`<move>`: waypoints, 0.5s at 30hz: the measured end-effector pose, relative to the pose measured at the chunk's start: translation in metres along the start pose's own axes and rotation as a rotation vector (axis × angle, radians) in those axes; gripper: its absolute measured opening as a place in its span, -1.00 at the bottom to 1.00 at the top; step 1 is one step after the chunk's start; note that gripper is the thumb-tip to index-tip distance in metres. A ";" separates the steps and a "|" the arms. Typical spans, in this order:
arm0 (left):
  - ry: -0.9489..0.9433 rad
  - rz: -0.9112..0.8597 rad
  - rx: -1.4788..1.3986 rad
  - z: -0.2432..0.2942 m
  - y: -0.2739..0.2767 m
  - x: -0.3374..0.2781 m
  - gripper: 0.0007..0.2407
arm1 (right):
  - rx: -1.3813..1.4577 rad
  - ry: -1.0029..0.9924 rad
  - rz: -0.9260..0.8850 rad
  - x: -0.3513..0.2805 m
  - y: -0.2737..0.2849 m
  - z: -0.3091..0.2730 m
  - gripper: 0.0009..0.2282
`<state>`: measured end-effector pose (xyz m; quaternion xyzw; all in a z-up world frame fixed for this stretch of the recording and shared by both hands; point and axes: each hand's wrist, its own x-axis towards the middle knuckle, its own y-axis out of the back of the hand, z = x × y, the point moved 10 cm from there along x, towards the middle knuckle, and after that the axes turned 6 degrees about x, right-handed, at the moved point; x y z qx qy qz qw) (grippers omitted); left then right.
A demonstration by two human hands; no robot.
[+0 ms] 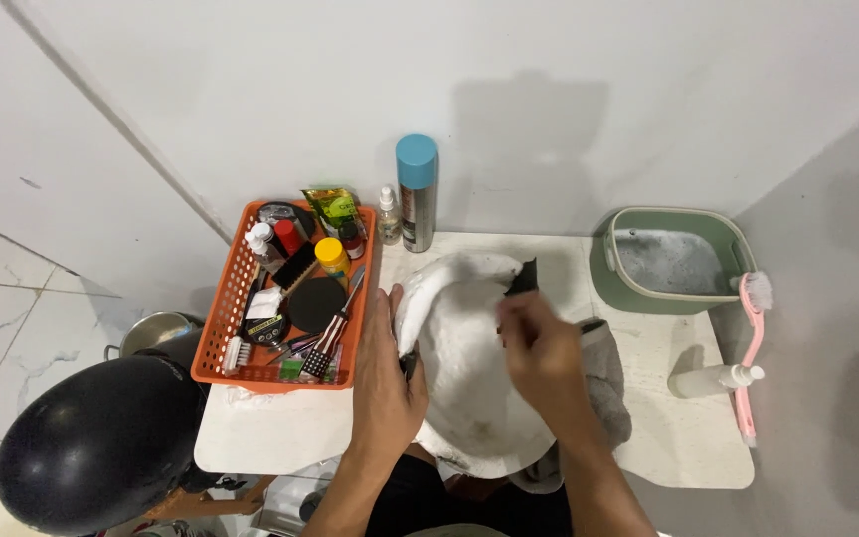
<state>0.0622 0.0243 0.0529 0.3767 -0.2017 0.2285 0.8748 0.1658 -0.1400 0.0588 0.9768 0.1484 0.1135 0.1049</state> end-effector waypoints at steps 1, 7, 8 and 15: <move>-0.001 -0.002 -0.001 0.003 0.001 -0.001 -0.32 | -0.001 -0.001 0.002 -0.004 -0.001 0.000 -0.91; -0.051 0.028 -0.009 0.005 0.002 0.003 -0.28 | 0.009 -0.084 -0.160 -0.005 -0.029 0.017 -0.69; -0.049 0.033 0.003 0.005 0.002 0.002 -0.32 | 0.022 -0.073 0.042 -0.003 -0.006 0.018 -0.86; -0.037 0.038 0.002 0.004 0.002 0.004 -0.34 | -0.063 0.058 0.093 -0.006 -0.001 0.037 -0.88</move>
